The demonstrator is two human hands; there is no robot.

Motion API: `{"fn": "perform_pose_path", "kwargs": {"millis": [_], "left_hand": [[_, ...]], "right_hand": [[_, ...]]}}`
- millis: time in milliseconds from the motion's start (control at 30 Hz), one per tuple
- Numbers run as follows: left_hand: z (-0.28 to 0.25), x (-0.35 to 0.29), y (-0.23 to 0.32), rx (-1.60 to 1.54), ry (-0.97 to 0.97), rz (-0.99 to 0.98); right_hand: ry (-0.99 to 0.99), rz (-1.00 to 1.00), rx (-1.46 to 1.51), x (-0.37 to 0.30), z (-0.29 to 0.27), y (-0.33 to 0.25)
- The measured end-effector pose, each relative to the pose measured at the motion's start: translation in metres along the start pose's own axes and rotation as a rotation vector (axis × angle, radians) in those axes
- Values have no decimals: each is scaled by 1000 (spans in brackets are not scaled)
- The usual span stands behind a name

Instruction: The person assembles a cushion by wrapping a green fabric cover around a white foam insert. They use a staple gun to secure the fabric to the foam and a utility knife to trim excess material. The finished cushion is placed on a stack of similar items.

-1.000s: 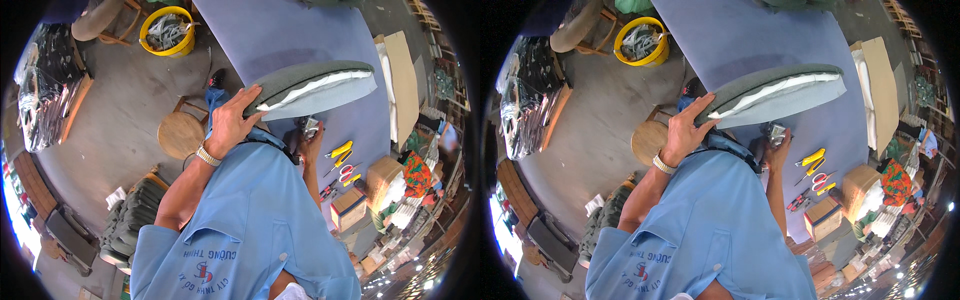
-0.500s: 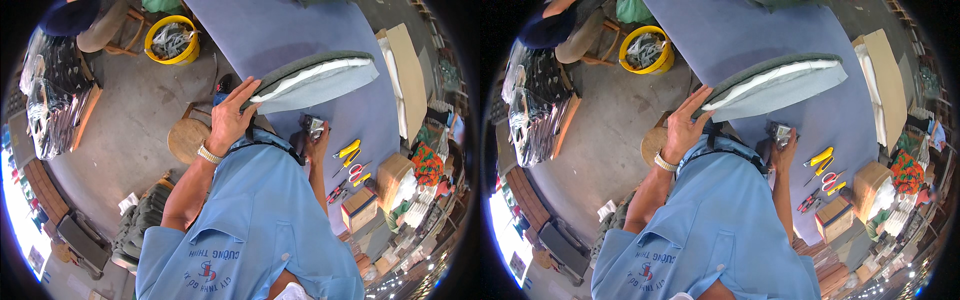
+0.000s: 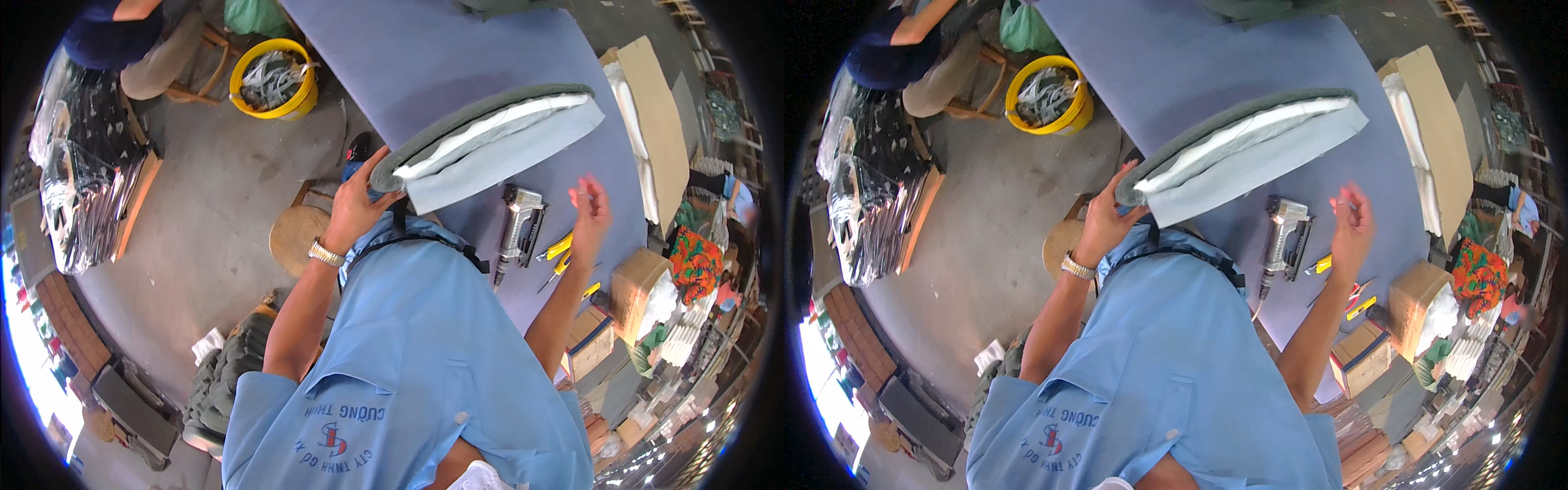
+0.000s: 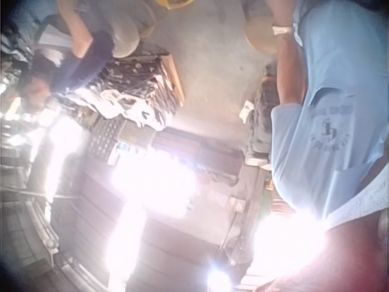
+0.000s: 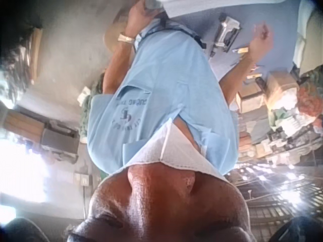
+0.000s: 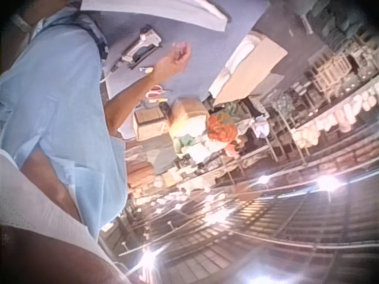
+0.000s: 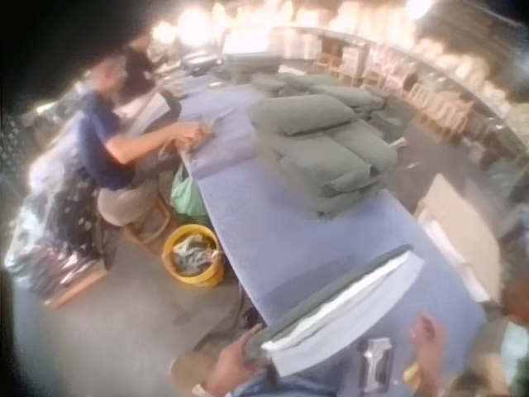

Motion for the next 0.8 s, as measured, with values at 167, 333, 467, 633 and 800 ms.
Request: {"fn": "perform_pose_path", "kwargs": {"millis": [167, 333, 467, 633, 800], "left_hand": [[2, -4, 2, 79, -22, 25], [6, 2, 1, 36, -51, 31], [-1, 0, -6, 44, -1, 134], [3, 6, 2, 40, -32, 40], [4, 5, 12, 69, -16, 11]], "right_hand": [[-182, -655, 491, -38, -15, -176], [-474, -1105, 772, -72, -35, -292], [-631, -1308, 1048, -84, -36, -297], [-650, -1311, 1018, -95, -49, -299], [-540, -1298, 1021, -94, -67, -288]]}}
Point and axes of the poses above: each hand's wrist, its own x-axis towards the middle knuckle, its own z-axis out of the palm, y = z × x, the point moved 3 cm from there along x, towards the middle knuckle, and after that the axes turned 12 degrees about -x, right-handed, at the moved point
